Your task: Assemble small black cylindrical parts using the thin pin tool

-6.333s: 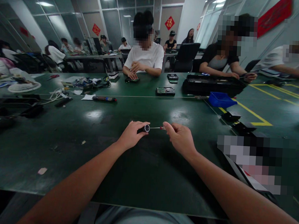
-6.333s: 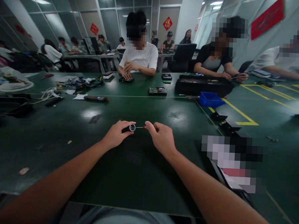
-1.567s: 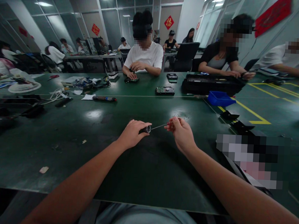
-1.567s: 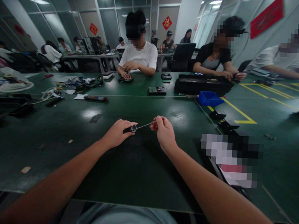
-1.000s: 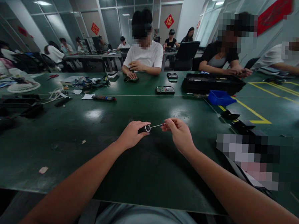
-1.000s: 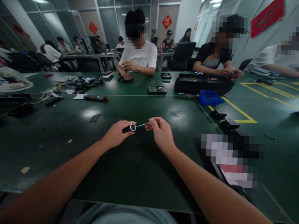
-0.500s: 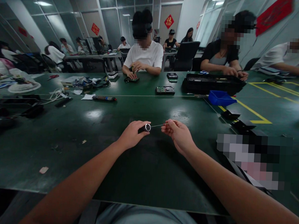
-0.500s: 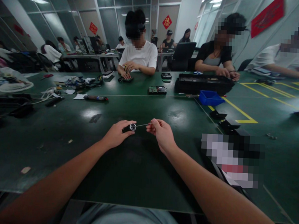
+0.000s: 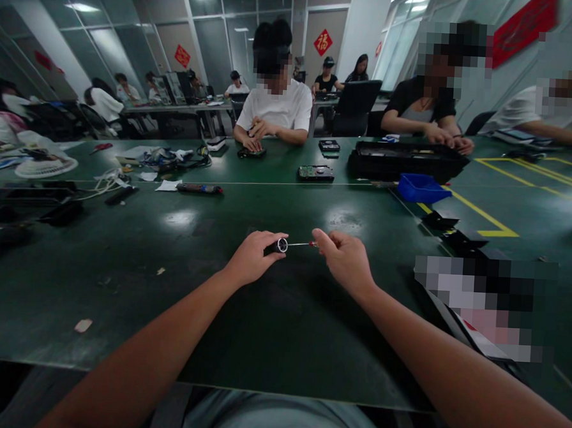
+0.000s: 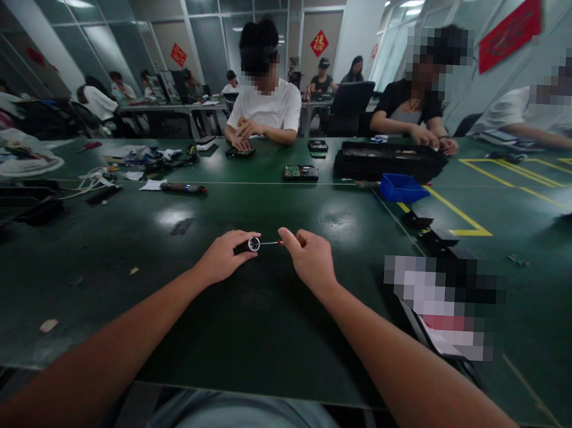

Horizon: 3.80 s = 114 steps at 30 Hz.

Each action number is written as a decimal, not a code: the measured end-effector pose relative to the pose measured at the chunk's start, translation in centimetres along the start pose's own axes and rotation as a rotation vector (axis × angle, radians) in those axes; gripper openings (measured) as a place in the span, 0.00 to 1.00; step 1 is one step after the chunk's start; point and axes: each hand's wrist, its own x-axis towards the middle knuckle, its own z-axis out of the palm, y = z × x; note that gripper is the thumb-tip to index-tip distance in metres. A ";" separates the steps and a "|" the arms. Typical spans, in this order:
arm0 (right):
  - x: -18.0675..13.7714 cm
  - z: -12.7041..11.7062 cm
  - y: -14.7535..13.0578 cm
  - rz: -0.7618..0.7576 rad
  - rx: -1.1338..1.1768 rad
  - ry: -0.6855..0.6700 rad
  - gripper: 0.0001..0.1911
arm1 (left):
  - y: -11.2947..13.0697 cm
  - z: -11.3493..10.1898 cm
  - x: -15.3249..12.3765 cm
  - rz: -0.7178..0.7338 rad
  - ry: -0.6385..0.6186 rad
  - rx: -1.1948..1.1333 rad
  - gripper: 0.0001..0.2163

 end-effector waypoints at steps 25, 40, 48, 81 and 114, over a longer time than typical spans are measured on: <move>-0.1 0.3 -0.1 -0.067 0.074 -0.183 0.17 | -0.3 0.0 0.1 0.006 -0.024 0.035 0.19; -0.5 1.1 0.7 -0.094 0.296 -0.076 0.11 | 0.1 -0.1 0.1 -0.017 -0.019 0.012 0.19; 0.7 1.5 1.0 0.149 0.691 -0.061 0.19 | 0.5 -0.5 0.1 0.064 -0.053 0.011 0.20; 0.1 0.6 0.4 -0.021 0.467 0.072 0.14 | 2.8 0.7 0.8 0.000 -0.258 0.071 0.12; 0.6 1.3 1.2 0.013 0.546 0.035 0.13 | -8.0 -10.8 -2.1 -0.663 0.623 -0.894 0.10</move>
